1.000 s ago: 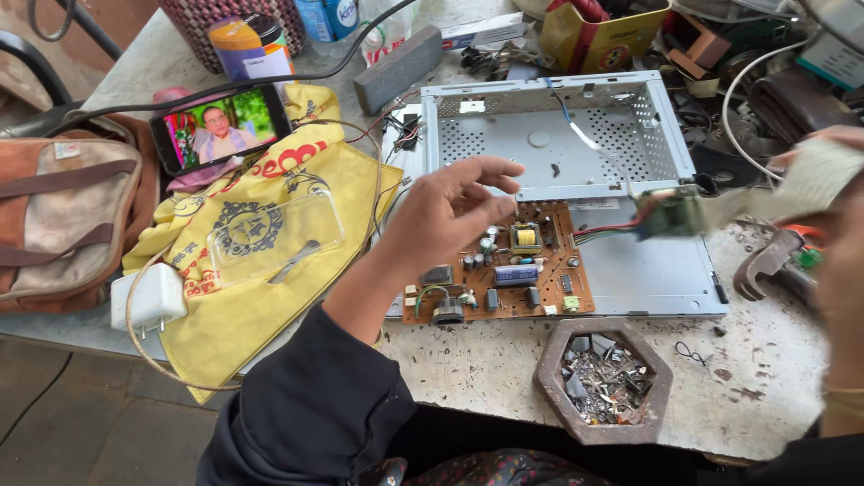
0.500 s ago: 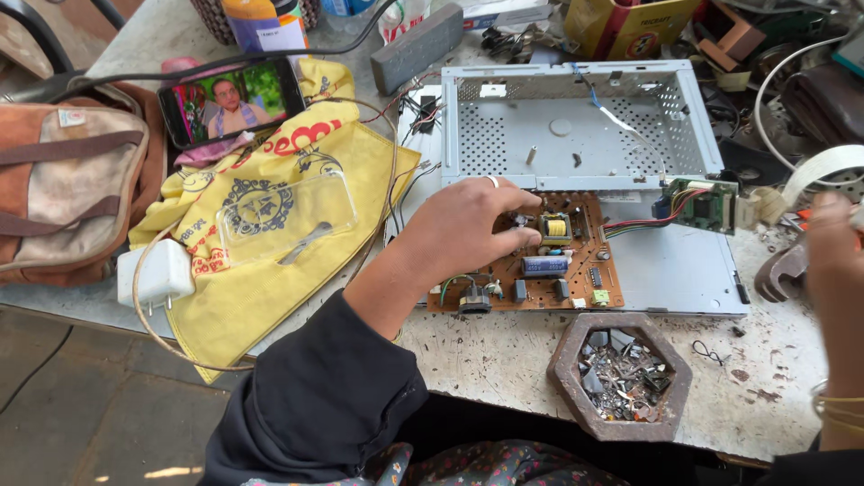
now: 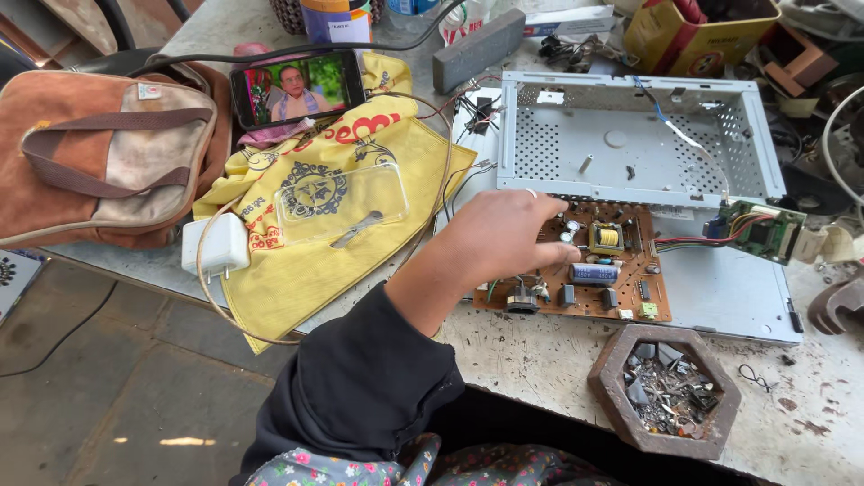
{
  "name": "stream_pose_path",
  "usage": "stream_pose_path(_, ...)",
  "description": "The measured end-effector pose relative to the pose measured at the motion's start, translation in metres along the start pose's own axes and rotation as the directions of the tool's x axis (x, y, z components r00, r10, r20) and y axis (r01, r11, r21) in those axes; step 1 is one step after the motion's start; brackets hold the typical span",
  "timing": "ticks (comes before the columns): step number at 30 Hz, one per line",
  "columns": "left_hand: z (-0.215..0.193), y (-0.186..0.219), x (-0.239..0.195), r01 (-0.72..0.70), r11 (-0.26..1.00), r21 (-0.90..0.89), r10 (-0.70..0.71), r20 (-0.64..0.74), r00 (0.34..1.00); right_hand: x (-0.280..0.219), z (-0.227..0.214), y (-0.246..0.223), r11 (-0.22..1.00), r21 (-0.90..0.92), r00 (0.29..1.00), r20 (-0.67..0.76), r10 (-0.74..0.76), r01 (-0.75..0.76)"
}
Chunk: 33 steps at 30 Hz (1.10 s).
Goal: The person sits at a cluttered workbench and manipulates a small cylindrical component with wire, then opens a wallet and places it on the table. The person picks up a circuit board and uses pliers to remove components from the board.
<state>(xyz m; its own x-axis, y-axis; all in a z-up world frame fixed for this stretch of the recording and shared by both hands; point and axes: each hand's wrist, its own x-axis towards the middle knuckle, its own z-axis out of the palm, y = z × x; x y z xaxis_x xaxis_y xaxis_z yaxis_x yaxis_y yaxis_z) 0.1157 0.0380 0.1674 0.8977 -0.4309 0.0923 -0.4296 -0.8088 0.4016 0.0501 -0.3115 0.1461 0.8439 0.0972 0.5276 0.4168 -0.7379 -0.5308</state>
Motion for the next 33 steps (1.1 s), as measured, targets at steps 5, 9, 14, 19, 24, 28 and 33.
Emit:
stream_pose_path(5,-0.012,0.0,-0.003,-0.017,0.992,0.123,0.016,0.009,1.0,-0.037,-0.012,-0.037,0.984,-0.086,0.987,-0.04,-0.157,0.153)
stream_pose_path(9,-0.03,-0.013,-0.019,0.102,0.995,-0.007,-0.103,-0.033,0.994,-0.051,-0.011,-0.058,0.962,-0.12,0.96,-0.113,-0.257,0.244)
stream_pose_path(14,-0.044,-0.028,-0.033,0.339,0.939,0.064,-0.333,-0.095,0.938,-0.058,0.009,-0.076,0.985,0.065,0.986,-0.034,-0.16,0.162)
stream_pose_path(19,-0.033,-0.018,-0.026,0.338,0.912,0.231,-0.318,-0.118,0.941,-0.061,0.013,-0.075,0.968,0.246,0.992,0.103,-0.071,0.044)
stream_pose_path(24,-0.029,-0.02,-0.023,0.346,0.917,0.197,-0.331,-0.106,0.938,-0.056,0.01,-0.072,0.948,0.319,0.972,0.229,-0.061,-0.016)
stream_pose_path(28,-0.03,-0.024,-0.023,0.326,0.934,0.148,-0.311,-0.117,0.943,-0.054,0.01,-0.074,0.949,0.315,0.968,0.245,-0.051,-0.03)
stream_pose_path(33,-0.036,-0.023,-0.022,0.33,0.938,0.106,-0.318,-0.117,0.941,-0.055,0.012,-0.076,0.949,0.311,0.974,0.225,-0.029,-0.044)
